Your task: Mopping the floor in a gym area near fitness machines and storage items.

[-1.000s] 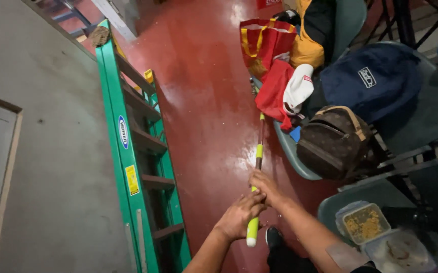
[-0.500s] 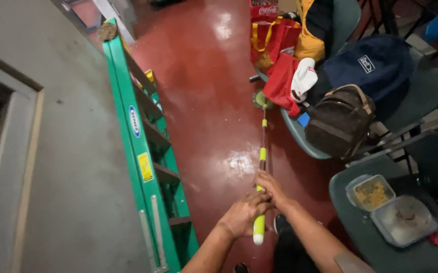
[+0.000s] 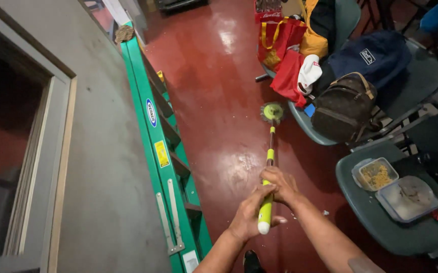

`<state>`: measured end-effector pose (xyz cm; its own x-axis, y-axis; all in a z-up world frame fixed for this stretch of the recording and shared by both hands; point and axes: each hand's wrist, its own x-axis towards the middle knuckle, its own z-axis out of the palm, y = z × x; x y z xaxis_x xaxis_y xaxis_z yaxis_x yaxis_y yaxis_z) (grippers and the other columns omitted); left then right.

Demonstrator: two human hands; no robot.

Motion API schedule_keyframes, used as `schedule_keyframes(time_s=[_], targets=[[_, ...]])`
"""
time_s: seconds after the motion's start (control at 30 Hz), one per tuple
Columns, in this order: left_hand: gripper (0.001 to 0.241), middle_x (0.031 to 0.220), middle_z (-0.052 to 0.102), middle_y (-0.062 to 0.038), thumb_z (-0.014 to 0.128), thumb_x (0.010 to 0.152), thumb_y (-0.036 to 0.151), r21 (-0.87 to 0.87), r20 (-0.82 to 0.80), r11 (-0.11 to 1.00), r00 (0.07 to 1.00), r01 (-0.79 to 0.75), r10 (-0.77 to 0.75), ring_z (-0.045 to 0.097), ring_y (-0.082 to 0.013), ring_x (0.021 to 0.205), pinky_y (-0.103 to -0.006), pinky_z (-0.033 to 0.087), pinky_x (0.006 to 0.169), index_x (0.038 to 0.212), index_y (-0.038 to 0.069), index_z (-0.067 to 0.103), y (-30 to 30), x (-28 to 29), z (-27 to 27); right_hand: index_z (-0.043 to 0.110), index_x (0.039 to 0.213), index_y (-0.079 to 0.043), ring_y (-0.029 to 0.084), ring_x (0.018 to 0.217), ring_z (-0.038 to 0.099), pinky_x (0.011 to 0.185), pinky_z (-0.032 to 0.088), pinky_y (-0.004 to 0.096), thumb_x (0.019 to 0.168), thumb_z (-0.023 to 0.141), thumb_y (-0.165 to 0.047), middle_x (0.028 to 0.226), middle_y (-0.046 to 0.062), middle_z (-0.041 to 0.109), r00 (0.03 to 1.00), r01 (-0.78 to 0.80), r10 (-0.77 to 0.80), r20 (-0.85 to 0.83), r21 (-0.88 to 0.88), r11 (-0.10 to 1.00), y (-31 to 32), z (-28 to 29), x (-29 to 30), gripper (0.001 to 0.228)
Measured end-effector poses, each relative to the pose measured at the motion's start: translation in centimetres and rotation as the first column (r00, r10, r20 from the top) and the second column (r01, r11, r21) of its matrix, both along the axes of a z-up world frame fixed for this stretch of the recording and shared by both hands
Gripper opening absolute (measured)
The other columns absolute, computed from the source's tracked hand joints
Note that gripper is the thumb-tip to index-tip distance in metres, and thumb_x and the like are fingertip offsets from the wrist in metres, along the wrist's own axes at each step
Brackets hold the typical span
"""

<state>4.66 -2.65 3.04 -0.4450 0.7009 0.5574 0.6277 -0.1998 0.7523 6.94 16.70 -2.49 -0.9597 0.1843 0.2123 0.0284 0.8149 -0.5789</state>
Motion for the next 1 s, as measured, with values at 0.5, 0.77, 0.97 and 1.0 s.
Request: schedule_keyframes(time_s=[0.5, 0.77, 0.97, 1.0], targets=[[0.047, 0.114, 0.074, -0.018, 0.082, 0.089, 0.022, 0.000, -0.084, 0.983, 0.980, -0.183, 0.182, 0.075, -0.0326, 0.105, -0.0401, 0.060, 0.091, 0.130, 0.007, 0.065, 6.7, 5.5, 4.0, 0.068, 0.102, -0.009, 0.026, 0.094, 0.068, 0.080, 0.054, 0.038, 0.087, 0.061, -0.020, 0.102, 0.007, 0.070, 0.984, -0.100, 0.060, -0.166, -0.245, 0.964, 6.8, -1.1, 3.6, 0.020], [0.044, 0.114, 0.075, -0.014, 0.075, 0.095, 0.021, 0.158, 0.092, 0.958, 0.970, -0.237, 0.225, 0.075, -0.0255, 0.107, -0.0365, 0.061, 0.093, 0.133, 0.007, 0.060, 11.2, 1.2, 5.9, 0.069, 0.105, -0.008, 0.011, 0.096, 0.067, 0.082, 0.056, 0.031, 0.088, 0.065, -0.026, 0.103, 0.003, 0.073, 0.971, -0.180, 0.096, -0.218, -0.408, 0.895, 11.6, -5.7, -3.2, 0.025], [0.033, 0.100, 0.075, -0.012, 0.072, 0.095, 0.018, 0.145, 0.063, 0.972, 0.982, -0.184, 0.177, 0.076, -0.0226, 0.092, -0.0344, 0.061, 0.084, 0.126, 0.008, 0.066, 12.5, -7.6, 7.5, 0.068, 0.107, -0.002, 0.016, 0.093, 0.069, 0.081, 0.056, 0.035, 0.085, 0.068, -0.022, 0.103, 0.012, 0.075, 0.963, -0.106, -0.022, -0.269, -0.454, 0.885, 11.0, -0.7, -9.6, 0.030], [0.031, 0.098, 0.074, -0.012, 0.071, 0.096, 0.017, 0.155, 0.064, 0.976, 0.987, -0.153, 0.145, 0.076, -0.0222, 0.091, -0.0338, 0.061, 0.083, 0.125, 0.008, 0.067, 12.3, -9.3, 8.1, 0.068, 0.106, -0.002, 0.018, 0.091, 0.070, 0.080, 0.057, 0.037, 0.084, 0.071, -0.023, 0.101, 0.013, 0.077, 0.974, -0.002, -0.090, -0.209, -0.404, 0.915, 10.9, -0.1, -11.1, 0.031]])
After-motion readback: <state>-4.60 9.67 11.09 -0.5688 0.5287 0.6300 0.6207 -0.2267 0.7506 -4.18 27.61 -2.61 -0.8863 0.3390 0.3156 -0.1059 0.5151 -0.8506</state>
